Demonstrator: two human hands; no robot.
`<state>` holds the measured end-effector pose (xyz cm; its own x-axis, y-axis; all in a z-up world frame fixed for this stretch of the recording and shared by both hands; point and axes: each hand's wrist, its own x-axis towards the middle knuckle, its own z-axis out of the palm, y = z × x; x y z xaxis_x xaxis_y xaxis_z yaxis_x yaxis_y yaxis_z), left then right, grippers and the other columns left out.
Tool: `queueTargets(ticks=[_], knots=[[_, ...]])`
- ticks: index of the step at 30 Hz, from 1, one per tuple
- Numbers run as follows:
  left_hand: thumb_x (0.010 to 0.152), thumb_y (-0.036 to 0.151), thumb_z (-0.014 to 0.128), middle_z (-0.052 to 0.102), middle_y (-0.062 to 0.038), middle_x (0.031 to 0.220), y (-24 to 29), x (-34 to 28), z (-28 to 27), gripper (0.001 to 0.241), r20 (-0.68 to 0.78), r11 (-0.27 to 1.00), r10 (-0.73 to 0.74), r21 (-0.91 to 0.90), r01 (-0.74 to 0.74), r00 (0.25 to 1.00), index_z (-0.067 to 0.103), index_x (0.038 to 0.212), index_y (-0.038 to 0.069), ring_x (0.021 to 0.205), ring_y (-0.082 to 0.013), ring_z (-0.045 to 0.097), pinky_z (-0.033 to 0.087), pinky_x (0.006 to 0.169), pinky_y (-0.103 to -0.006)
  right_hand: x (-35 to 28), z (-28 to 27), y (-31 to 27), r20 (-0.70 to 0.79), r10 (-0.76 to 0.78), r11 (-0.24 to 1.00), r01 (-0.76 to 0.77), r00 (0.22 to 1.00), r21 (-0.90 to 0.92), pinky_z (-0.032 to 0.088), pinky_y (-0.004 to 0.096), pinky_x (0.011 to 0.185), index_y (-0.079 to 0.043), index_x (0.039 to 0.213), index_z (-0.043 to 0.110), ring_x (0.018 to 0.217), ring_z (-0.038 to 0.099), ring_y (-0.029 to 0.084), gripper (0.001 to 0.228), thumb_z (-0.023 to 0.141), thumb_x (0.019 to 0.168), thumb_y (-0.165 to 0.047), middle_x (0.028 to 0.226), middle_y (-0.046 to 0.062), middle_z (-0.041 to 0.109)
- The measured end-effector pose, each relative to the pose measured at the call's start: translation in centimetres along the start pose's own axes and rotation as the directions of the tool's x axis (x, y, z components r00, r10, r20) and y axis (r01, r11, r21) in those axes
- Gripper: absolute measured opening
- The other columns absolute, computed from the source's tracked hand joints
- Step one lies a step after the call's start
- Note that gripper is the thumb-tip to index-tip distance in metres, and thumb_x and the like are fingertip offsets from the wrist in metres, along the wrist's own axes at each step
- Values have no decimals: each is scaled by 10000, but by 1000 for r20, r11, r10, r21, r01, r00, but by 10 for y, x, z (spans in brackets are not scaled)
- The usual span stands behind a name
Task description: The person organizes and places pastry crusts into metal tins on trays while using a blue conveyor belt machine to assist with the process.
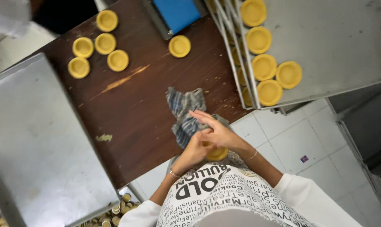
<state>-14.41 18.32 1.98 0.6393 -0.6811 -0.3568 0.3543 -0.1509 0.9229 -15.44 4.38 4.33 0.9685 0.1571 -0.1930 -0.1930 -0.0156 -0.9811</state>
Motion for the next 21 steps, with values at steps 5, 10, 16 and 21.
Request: queueTargets(ticks=[5,10,16,21], knots=[[762,77,808,683,-105,1019,12,60,16,474,-97,997,79,16,-78,992,626,1200,72,952,-251,629,529,825,-356,-4,-65,-45,-2,108,992,-108,994,66,199,523,1207,-100,1566,363,1513,220,396,965,704,808,-591,1590,238,321],[734,304,843,582,-113,1083,97,116,24,556,123,848,284,431,-309,951,564,1164,89,1045,-325,501,409,955,-422,10,-151,-83,58,304,788,-285,951,545,515,419,987,-131,1598,308,1169,627,208,978,759,789,-444,1345,151,649],[962,472,668,600,-134,1039,-23,262,-106,418,-792,815,263,488,312,551,607,1176,118,1017,-377,560,399,971,-525,28,-307,-45,-487,199,949,-44,851,311,584,455,815,26,1373,572,931,718,326,514,501,1015,-334,1017,247,695],[762,718,775,526,-129,1140,-8,310,-117,728,-926,688,153,351,635,346,566,1157,143,1139,-382,493,426,888,-594,42,-332,-21,-690,56,979,-175,722,-103,496,400,1012,-12,1304,639,1176,617,296,442,482,1107,-376,1221,222,650]])
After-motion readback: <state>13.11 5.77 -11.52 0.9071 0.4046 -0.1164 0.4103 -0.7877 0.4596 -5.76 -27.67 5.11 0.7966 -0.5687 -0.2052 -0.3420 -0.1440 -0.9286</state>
